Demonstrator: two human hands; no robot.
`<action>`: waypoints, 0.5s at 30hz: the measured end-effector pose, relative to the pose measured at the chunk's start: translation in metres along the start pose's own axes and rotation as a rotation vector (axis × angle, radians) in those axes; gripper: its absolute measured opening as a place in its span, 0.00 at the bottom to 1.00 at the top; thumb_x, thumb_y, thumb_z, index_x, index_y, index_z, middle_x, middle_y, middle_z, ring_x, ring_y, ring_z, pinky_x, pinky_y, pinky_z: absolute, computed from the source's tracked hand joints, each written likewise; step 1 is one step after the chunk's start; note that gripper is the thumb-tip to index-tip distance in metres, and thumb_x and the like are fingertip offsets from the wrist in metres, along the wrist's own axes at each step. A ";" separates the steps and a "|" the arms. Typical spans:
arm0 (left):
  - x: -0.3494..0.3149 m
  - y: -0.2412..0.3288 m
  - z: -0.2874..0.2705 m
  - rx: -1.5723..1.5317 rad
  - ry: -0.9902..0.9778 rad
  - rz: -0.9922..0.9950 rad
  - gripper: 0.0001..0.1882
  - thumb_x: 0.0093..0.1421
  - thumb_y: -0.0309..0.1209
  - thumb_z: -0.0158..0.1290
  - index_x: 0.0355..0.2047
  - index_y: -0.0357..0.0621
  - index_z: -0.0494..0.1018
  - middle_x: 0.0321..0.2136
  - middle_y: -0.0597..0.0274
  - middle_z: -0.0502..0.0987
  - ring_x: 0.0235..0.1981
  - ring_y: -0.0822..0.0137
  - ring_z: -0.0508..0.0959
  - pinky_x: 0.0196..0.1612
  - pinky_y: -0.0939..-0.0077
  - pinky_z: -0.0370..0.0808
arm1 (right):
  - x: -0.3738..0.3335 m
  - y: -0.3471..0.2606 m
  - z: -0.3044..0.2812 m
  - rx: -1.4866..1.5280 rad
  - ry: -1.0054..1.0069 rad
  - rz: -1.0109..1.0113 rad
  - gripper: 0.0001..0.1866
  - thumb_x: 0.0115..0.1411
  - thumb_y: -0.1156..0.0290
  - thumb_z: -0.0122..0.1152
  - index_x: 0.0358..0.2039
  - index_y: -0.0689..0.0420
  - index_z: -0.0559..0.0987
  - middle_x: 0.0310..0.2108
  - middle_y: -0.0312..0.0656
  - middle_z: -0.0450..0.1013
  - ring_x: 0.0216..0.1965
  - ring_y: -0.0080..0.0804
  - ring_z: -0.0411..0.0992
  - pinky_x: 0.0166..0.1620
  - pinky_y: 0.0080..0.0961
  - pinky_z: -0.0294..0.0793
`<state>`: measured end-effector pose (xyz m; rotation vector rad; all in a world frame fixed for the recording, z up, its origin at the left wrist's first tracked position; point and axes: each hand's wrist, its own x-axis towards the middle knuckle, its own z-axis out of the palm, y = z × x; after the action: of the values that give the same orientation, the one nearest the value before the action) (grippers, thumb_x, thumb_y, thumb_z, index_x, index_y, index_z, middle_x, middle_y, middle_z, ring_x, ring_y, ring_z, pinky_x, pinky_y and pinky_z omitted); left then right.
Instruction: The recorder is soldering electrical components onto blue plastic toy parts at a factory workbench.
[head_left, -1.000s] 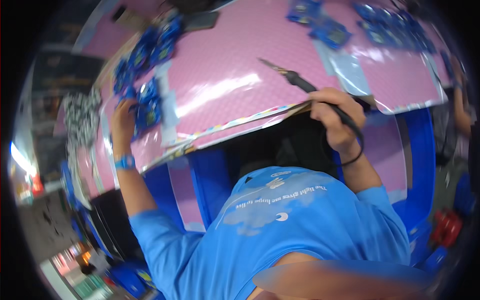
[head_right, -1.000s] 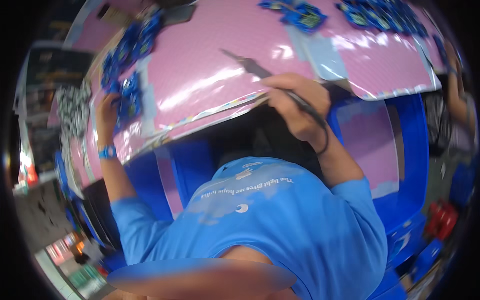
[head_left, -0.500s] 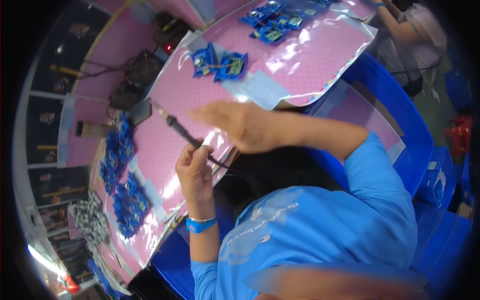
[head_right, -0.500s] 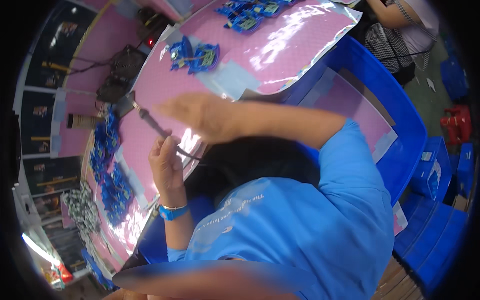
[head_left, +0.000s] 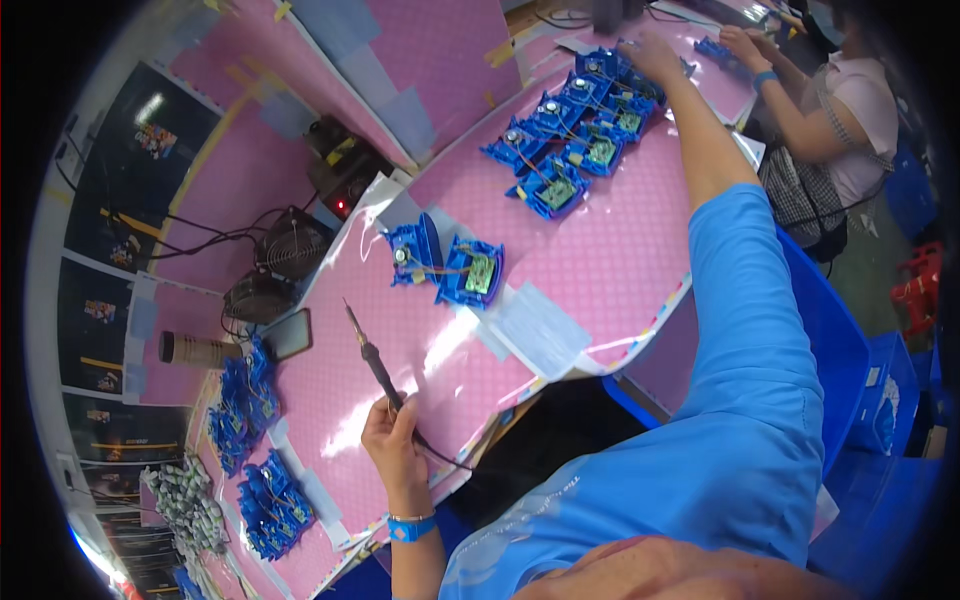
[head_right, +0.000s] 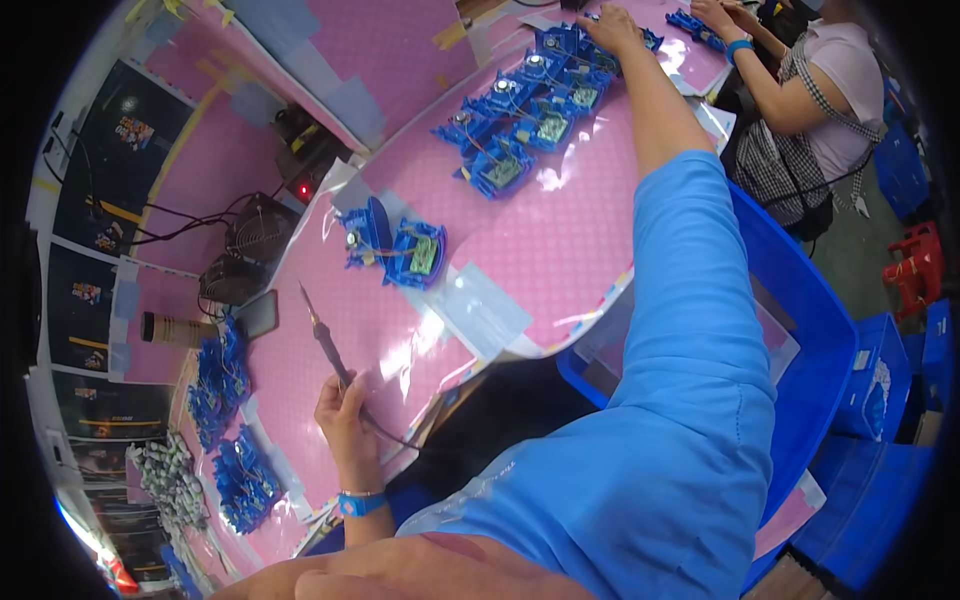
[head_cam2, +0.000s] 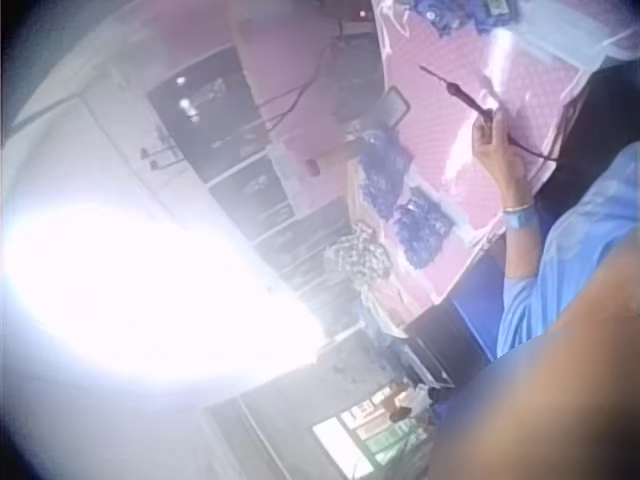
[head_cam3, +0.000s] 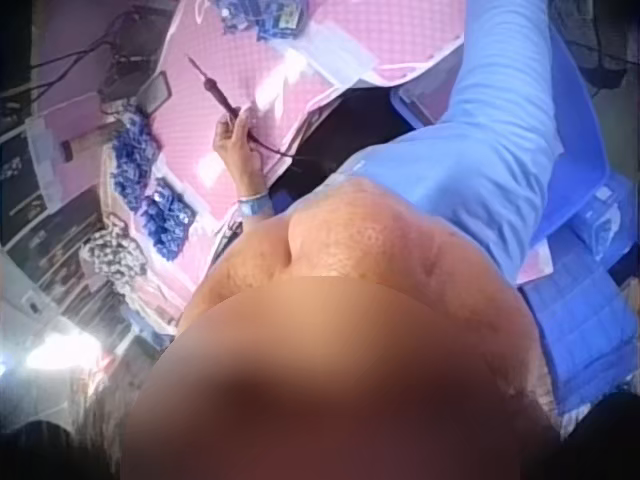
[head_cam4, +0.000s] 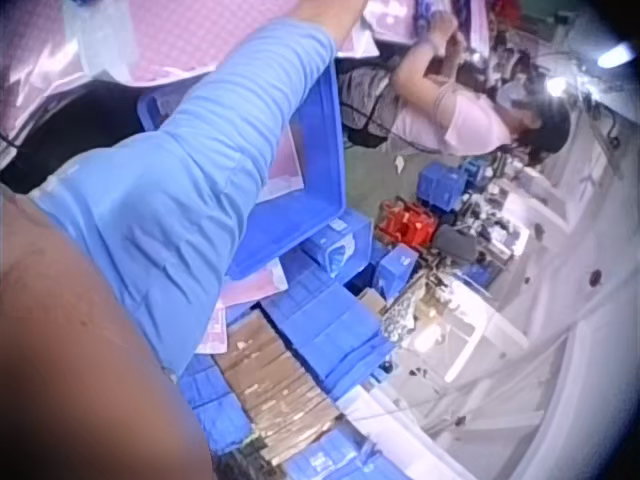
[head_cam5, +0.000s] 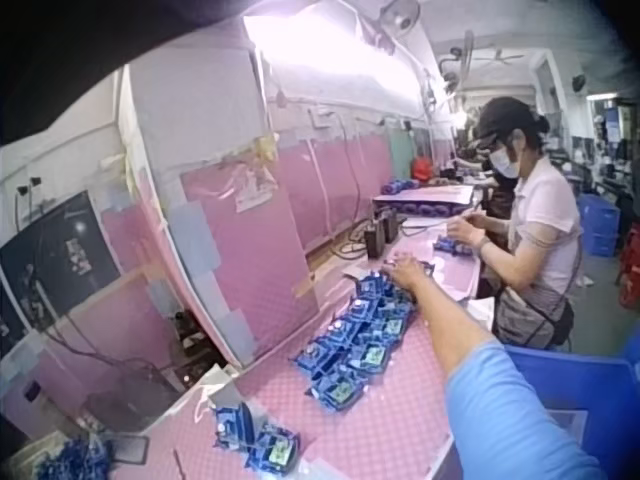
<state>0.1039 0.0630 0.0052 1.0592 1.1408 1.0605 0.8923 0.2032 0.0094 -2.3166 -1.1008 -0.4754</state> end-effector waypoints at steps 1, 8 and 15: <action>0.002 -0.001 0.000 -0.024 -0.027 -0.006 0.10 0.62 0.19 0.61 0.43 0.35 0.76 0.34 0.62 0.81 0.32 0.74 0.81 0.37 0.83 0.78 | 0.008 0.005 -0.001 0.033 -0.036 0.041 0.35 0.64 0.44 0.56 0.63 0.57 0.73 0.61 0.61 0.70 0.60 0.60 0.70 0.62 0.48 0.70; 0.000 0.020 0.021 -0.052 -0.009 -0.004 0.09 0.63 0.20 0.60 0.44 0.38 0.76 0.30 0.70 0.78 0.26 0.81 0.74 0.29 0.88 0.70 | -0.021 -0.009 0.006 -0.414 -0.083 -0.482 0.27 0.69 0.42 0.48 0.54 0.48 0.81 0.53 0.52 0.78 0.52 0.63 0.75 0.57 0.52 0.73; 0.059 0.026 0.055 -0.024 -0.003 0.164 0.11 0.65 0.22 0.61 0.47 0.37 0.77 0.52 0.57 0.81 0.34 0.84 0.75 0.26 0.91 0.65 | -0.108 -0.117 -0.047 -0.041 -0.378 -0.280 0.23 0.67 0.45 0.52 0.56 0.38 0.81 0.56 0.54 0.74 0.57 0.56 0.72 0.61 0.47 0.71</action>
<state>0.1624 0.1202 0.0272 1.1494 1.0498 1.1975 0.7302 0.1714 0.0270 -2.3561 -1.6213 -0.1601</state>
